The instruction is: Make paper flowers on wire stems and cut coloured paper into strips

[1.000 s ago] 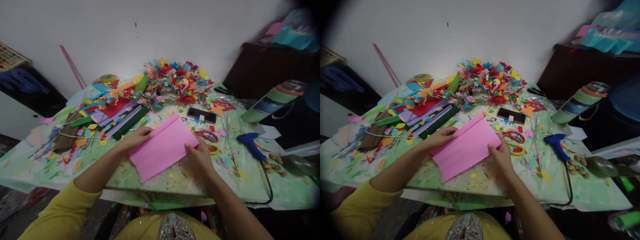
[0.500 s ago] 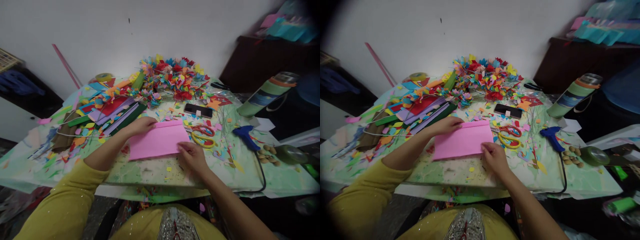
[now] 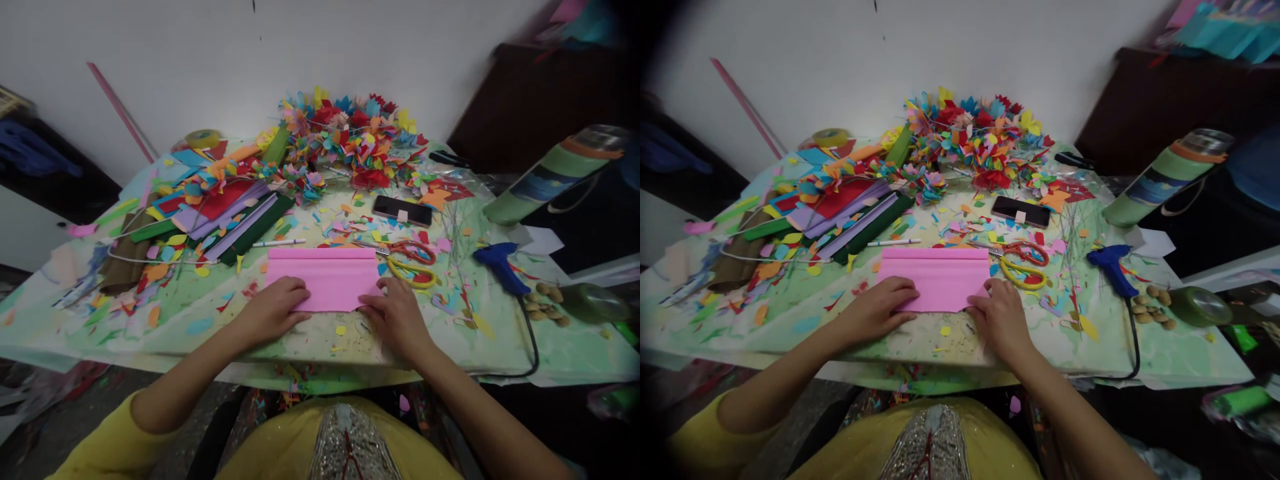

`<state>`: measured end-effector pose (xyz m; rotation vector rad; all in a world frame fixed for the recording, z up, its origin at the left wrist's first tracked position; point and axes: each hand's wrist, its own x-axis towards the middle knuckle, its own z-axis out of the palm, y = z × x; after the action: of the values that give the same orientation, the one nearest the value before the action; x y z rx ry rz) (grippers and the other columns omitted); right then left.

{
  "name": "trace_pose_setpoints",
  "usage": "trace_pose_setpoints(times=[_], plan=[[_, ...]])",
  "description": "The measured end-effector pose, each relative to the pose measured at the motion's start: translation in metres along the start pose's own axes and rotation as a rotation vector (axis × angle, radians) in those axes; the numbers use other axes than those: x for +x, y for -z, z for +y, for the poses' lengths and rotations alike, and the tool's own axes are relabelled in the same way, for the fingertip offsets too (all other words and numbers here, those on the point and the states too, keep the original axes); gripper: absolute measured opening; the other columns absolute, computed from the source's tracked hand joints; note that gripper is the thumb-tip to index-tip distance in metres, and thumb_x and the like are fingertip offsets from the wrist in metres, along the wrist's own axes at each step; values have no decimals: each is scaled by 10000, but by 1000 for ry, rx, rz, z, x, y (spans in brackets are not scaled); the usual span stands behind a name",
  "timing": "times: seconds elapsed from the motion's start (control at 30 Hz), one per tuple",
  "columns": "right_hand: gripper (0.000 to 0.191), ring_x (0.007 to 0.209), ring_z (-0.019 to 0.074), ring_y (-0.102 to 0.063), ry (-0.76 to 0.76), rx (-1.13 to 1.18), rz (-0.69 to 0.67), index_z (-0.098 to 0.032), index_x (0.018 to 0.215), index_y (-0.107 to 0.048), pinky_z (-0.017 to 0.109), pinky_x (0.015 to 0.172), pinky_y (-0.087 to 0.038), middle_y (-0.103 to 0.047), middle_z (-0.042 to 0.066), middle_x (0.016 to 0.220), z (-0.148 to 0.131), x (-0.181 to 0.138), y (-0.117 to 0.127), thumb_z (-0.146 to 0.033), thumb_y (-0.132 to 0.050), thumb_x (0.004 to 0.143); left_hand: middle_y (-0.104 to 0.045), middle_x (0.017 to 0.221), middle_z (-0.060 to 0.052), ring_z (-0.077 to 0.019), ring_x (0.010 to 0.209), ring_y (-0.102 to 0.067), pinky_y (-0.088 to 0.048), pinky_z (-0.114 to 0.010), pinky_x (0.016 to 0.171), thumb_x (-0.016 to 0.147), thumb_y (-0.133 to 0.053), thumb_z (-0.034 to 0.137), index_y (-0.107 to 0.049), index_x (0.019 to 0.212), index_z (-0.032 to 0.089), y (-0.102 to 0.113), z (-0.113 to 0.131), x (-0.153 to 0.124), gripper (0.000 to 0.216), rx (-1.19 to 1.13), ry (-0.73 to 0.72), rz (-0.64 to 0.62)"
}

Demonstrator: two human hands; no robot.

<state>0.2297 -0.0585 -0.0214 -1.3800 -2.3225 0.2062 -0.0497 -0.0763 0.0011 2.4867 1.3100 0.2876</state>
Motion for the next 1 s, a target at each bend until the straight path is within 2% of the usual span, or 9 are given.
trace_pose_setpoints(times=[0.07, 0.13, 0.17, 0.23, 0.33, 0.57, 0.77, 1.0], plan=[[145, 1072, 302, -456, -3, -11, 47, -271, 871, -765, 441, 875, -352, -551, 106, 1209, 0, 2, 1, -323, -638, 824, -577, 1121, -105, -224, 1062, -519, -430, -362, 916, 931, -429, 329, -602, 1056, 181, -5, -1, -5, 259, -17, 40, 41], [147, 1094, 303, -447, 9, 5, 45, -256, 809, -756, 451, 905, -324, -555, 84, 1251, -1, 7, 2, -330, -631, 828, -600, 1058, -95, -207, 1010, -541, -436, -348, 895, 944, -392, 286, -610, 965, 170, -6, -3, -6, 248, -44, 79, 63], [164, 1055, 285, -471, 18, 32, 22, -238, 783, -743, 434, 895, -326, -596, 84, 1187, 0, 10, 3, -328, -617, 838, -609, 1014, -91, -204, 975, -550, -440, -346, 876, 946, -382, 278, -605, 929, 165, -6, -4, -4, 250, -53, 106, 69], [231, 889, 226, -524, 9, 112, -42, -195, 719, -693, 371, 816, -352, -659, 75, 927, 1, 17, 2, -326, -571, 865, -618, 931, -85, -204, 900, -560, -448, -347, 824, 948, -370, 282, -589, 890, 160, -5, -5, -1, 257, -52, 167, 72], [335, 672, 168, -492, -69, 194, -87, -175, 619, -582, 301, 668, -337, -588, 33, 658, 5, 27, -4, -338, -497, 899, -618, 871, -80, -209, 826, -558, -441, -352, 764, 950, -353, 297, -574, 880, 162, -4, -4, 3, 269, -19, 249, 103], [393, 661, 177, -482, -117, 124, -43, -192, 579, -529, 302, 669, -315, -573, 31, 624, 5, 30, -12, -404, -470, 904, -606, 815, -83, -222, 797, -559, -421, -348, 726, 942, -374, 333, -563, 810, 164, -9, -5, 4, 286, 87, 325, 175], [291, 709, 201, -512, -121, 16, -59, -189, 667, -572, 309, 679, -305, -615, 46, 680, 5, 28, -11, -386, -530, 876, -640, 829, -88, -238, 819, -582, -410, -360, 745, 912, -445, 328, -589, 847, 166, -11, -17, -5, 226, 187, 389, 222], [283, 724, 213, -533, -124, -99, -86, -184, 686, -577, 322, 679, -277, -638, 55, 706, 0, 30, -12, -377, -541, 890, -654, 852, -98, -251, 807, -593, -406, -365, 732, 913, -445, 321, -587, 828, 157, -9, -13, -7, 233, 210, 505, 177]])
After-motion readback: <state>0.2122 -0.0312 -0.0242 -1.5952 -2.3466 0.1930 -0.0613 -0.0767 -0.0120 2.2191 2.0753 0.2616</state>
